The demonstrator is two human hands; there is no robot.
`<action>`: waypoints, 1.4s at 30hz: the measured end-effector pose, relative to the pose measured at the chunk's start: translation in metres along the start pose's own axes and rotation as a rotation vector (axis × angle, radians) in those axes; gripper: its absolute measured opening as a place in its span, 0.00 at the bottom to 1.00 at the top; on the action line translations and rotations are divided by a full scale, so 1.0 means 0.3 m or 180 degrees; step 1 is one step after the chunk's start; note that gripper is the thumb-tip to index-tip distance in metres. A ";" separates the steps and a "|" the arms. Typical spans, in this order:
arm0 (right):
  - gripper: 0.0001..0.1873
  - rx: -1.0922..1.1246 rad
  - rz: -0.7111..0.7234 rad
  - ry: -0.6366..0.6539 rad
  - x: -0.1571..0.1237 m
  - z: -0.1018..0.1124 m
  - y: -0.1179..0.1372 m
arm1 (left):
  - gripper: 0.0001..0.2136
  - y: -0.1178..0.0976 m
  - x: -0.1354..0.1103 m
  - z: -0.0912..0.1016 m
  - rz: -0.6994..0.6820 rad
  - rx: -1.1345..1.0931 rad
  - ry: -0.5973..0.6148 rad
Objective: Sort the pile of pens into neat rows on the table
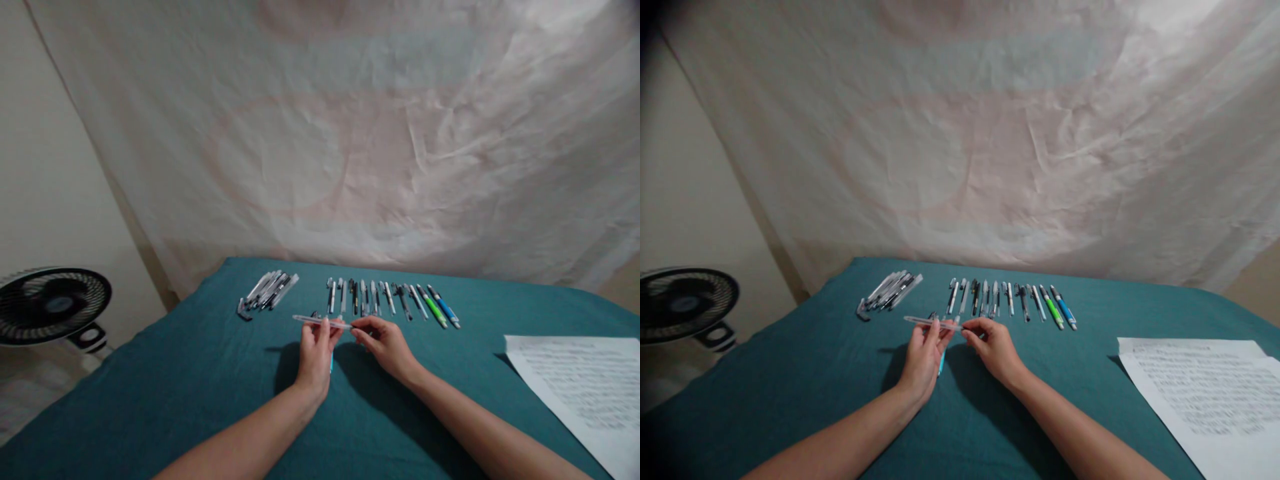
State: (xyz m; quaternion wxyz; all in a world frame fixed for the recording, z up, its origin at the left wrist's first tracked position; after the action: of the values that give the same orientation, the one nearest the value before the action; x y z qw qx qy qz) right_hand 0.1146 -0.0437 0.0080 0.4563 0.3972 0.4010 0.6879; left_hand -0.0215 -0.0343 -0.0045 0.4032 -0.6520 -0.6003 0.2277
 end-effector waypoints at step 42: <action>0.07 -0.2569 -0.0119 0.0420 0.087 -0.080 0.020 | 0.08 -0.004 0.015 0.052 -0.0115 0.0003 -0.0414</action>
State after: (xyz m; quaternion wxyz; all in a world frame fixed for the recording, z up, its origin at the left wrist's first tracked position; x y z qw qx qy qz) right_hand 0.0837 -0.0251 0.0094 0.5612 0.1339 0.1344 0.8056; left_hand -0.0337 -0.0262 -0.0115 0.3678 -0.6247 -0.6369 0.2626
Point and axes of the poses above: each hand's wrist, its own x-axis towards the middle knuckle, its own z-axis out of the back of the hand, y = z × x, the point moved 5 cm from there along x, towards the middle knuckle, and after that the axes turned 14 degrees about y, right-handed, at the moved point
